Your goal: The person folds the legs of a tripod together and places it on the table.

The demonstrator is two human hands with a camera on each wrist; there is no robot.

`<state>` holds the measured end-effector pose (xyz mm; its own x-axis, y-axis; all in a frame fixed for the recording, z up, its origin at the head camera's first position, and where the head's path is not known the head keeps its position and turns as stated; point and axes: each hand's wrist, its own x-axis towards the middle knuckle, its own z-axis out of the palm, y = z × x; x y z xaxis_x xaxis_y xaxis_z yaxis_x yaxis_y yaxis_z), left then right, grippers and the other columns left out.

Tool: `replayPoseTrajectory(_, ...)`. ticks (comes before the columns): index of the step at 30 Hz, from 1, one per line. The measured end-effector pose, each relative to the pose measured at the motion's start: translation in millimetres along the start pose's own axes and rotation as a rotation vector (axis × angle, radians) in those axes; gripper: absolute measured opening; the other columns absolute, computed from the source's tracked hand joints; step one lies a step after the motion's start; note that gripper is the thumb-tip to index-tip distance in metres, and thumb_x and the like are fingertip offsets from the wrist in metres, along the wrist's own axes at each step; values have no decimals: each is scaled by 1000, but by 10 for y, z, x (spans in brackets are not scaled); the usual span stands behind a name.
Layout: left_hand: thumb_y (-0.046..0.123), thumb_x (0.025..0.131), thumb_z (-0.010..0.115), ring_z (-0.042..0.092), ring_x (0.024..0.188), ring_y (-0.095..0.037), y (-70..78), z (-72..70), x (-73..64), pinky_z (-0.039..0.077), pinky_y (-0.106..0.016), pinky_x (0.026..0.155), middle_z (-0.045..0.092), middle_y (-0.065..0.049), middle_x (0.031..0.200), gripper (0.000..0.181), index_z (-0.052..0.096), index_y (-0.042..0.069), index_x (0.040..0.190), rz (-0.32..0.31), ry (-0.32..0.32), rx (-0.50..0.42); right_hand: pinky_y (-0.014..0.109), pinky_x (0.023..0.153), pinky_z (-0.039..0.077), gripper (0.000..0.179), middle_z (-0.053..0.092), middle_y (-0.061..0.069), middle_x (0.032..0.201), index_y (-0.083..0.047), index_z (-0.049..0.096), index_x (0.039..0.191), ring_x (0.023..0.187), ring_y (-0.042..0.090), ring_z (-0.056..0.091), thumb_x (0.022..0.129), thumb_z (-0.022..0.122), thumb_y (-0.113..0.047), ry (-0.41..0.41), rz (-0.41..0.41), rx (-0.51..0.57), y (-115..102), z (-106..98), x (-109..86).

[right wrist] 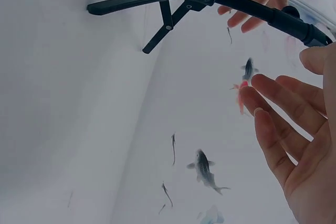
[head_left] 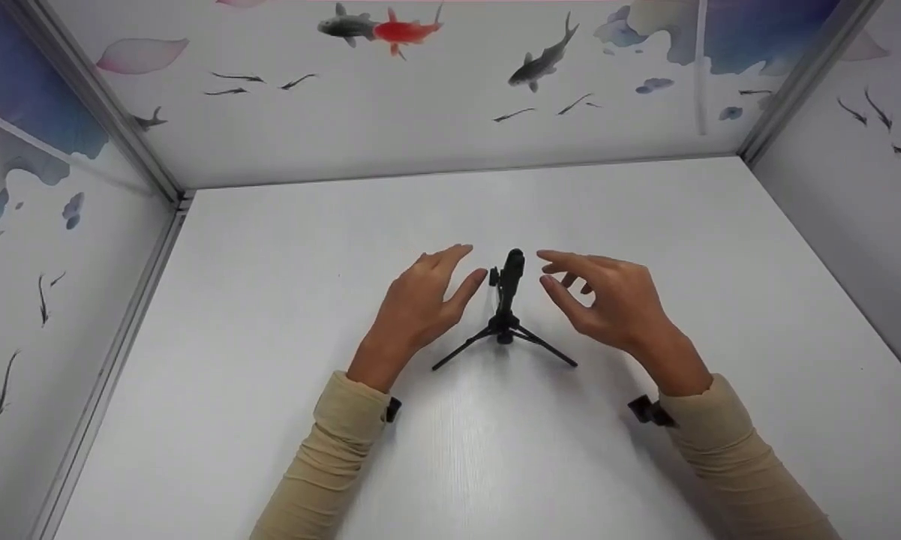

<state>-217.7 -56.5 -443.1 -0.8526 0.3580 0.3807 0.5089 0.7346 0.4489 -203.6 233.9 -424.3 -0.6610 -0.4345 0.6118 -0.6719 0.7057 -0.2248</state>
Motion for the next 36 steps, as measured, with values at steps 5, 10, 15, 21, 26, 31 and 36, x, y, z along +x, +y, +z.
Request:
replayPoseTrajectory(5,55,114,47,69,136,-27,5,33,-25,58,-44,111,70,-9,148,58,63,13,151,-4,-32,-7,34,62,63,35,85,-1,109,-21,75,138,79,14,79,104,74,-27,5,-9,13,-61,-20,50)
replayPoseTrajectory(10,51,115,48,70,134,-27,4,49,-40,58,-44,111,73,-9,144,54,66,12,147,1,-42,-19,31,61,61,34,85,-2,110,-21,76,137,78,14,78,103,74,-24,35,-35,24,-96,-15,103)
replayPoseTrajectory(15,47,116,49,75,126,-27,5,62,-34,61,-44,106,77,-10,135,50,69,10,143,30,-48,-36,33,59,60,35,85,-2,111,-20,76,136,76,15,77,101,76,-20,72,-55,60,-131,4,165)
replayPoseTrajectory(21,45,116,48,78,116,-25,9,74,-29,64,-43,98,81,-9,126,46,71,11,137,54,-50,-44,32,61,61,37,84,-2,119,-20,73,141,80,13,78,104,73,-23,57,-42,78,-169,1,225)
replayPoseTrajectory(26,42,116,50,80,110,-26,3,86,-31,64,-42,94,82,-7,122,42,72,11,134,71,-62,-55,32,62,61,43,82,-1,125,-22,68,148,85,12,78,105,72,-22,34,-37,118,-186,7,246)
replayPoseTrajectory(31,34,113,59,81,108,-27,-6,100,-31,65,-42,93,81,-11,123,35,73,8,132,98,-102,-94,31,63,62,46,82,-2,125,-24,67,148,85,11,77,103,74,-16,49,-51,194,-209,10,266)
replayPoseTrajectory(36,26,110,66,81,106,-26,-8,125,-17,65,-39,92,81,-13,123,29,75,6,129,108,-168,-120,30,63,62,45,83,-2,121,-24,71,144,84,12,77,101,76,-12,68,-78,220,-228,1,283)
